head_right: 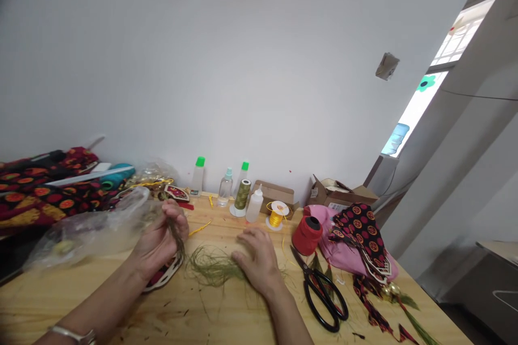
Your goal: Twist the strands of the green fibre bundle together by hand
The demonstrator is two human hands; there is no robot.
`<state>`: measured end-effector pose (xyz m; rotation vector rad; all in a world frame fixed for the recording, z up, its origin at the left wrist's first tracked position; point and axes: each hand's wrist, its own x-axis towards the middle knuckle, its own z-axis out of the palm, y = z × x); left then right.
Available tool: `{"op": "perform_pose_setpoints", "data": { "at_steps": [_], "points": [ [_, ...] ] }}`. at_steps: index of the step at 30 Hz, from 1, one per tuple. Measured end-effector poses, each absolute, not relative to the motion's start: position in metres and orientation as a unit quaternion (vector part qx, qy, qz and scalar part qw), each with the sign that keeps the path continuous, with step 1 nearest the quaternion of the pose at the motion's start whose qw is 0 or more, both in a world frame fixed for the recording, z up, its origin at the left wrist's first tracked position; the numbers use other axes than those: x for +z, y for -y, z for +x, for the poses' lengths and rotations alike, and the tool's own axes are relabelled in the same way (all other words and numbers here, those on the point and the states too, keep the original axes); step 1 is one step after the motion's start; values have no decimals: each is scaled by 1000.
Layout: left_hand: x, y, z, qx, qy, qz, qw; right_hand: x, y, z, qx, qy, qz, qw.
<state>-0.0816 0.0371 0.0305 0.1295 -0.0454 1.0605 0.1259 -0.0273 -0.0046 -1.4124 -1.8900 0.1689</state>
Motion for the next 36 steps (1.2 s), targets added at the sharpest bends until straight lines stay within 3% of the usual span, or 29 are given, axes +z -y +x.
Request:
{"op": "perform_pose_setpoints", "data": {
  "at_steps": [5,12,20,27,36],
  "points": [
    [34,-38,-85,518,31,58,853,-6,31,131,85,789,-515,323],
    [31,-41,-86,519,25,45,853,-5,20,136,73,749,-571,328],
    [34,-35,-80,501,10,16,865,-8,41,170,164,714,-613,297],
    [35,-26,-69,474,-37,10,879,18,87,189,91,684,-641,337],
    [20,-8,-41,431,-174,94,880,2,138,206,104,642,-736,189]
  ]
}}
